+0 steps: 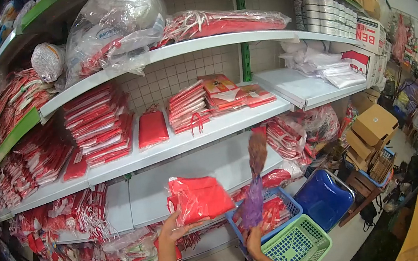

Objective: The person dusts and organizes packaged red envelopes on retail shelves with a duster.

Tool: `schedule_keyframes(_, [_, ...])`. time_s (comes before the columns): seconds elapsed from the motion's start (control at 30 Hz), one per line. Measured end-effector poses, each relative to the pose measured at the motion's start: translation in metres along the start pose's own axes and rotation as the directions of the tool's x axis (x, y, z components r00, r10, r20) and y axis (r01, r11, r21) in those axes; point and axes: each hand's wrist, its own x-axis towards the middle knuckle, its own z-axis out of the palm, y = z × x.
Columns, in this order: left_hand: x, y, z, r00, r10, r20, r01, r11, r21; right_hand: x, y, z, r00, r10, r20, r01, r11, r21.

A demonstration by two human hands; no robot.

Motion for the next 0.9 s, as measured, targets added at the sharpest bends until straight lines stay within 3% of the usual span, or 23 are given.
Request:
schedule_keyframes(0.03, [0.002,0.001,0.003,0.999,0.024,-0.047,-0.024,1.000,0.004,0.001,0.003,0.004,0.977,0.201,0.068,-0.209,0.969,0.134])
schedule_keyframes(0.1, [0.004,0.000,0.009,0.987,0.072,-0.146,-0.071,0.997,0.010,0.007,-0.024,0.018,0.920,0.357,0.159,-0.391,0.856,0.338])
schedule_keyframes(0.3, [0.026,0.005,-0.029,0.997,0.029,-0.065,-0.040,0.985,-0.169,0.123,-0.021,0.064,0.975,0.141,0.169,-0.159,0.983,0.095])
schedule_keyframes(0.33, [0.026,0.006,-0.022,0.995,0.046,-0.084,-0.053,0.995,-0.082,0.142,-0.020,0.072,0.977,0.135,0.164,-0.151,0.984,0.093])
schedule_keyframes(0.43, [0.028,0.003,-0.004,0.987,0.082,-0.135,-0.063,0.989,0.136,0.192,0.013,0.091,0.985,-0.087,0.146,0.124,0.957,-0.261])
schedule_keyframes(0.5, [0.031,0.004,-0.010,0.982,0.080,-0.172,-0.040,0.974,0.225,0.213,0.023,0.089,0.948,0.123,0.294,-0.053,0.970,-0.237])
schedule_keyframes(0.53, [0.031,0.006,-0.013,0.959,0.107,-0.262,-0.012,0.942,0.337,0.220,0.028,0.089,0.903,0.223,0.366,-0.142,0.962,-0.235])
schedule_keyframes(0.57, [0.029,0.008,-0.017,0.927,0.141,-0.347,0.029,0.897,0.440,0.223,0.036,0.092,0.967,0.031,0.251,0.064,0.930,-0.361])
schedule_keyframes(0.6, [0.028,0.009,-0.020,0.887,0.182,-0.424,0.082,0.843,0.532,0.221,0.046,0.093,0.970,-0.185,0.160,0.241,0.832,-0.499])
schedule_keyframes(0.63, [0.027,0.010,-0.013,0.855,0.202,-0.478,0.097,0.843,0.529,0.215,0.049,0.093,0.909,-0.405,0.102,0.373,0.676,-0.635])
schedule_keyframes(0.67, [0.025,0.011,-0.014,0.872,0.231,-0.432,0.091,0.790,0.606,0.212,0.050,0.094,0.789,-0.609,0.083,0.447,0.475,-0.758])
schedule_keyframes(0.73, [0.021,0.014,-0.018,0.905,0.271,-0.328,0.072,0.663,0.745,0.188,0.034,0.096,0.951,-0.290,0.105,0.305,0.833,-0.463])
schedule_keyframes(0.8, [0.007,0.024,0.009,0.929,0.225,-0.293,0.186,0.402,0.897,0.150,-0.015,0.104,0.969,0.034,0.245,-0.003,0.992,-0.125])
schedule_keyframes(0.83, [0.002,0.031,0.021,0.940,0.197,-0.281,0.228,0.253,0.940,0.144,-0.027,0.109,0.817,0.406,0.409,-0.498,0.855,0.146])
schedule_keyframes(0.9, [-0.005,0.043,0.026,0.994,0.106,-0.033,0.008,0.228,0.974,0.141,-0.044,0.105,0.572,0.343,0.745,-0.768,0.543,0.340])
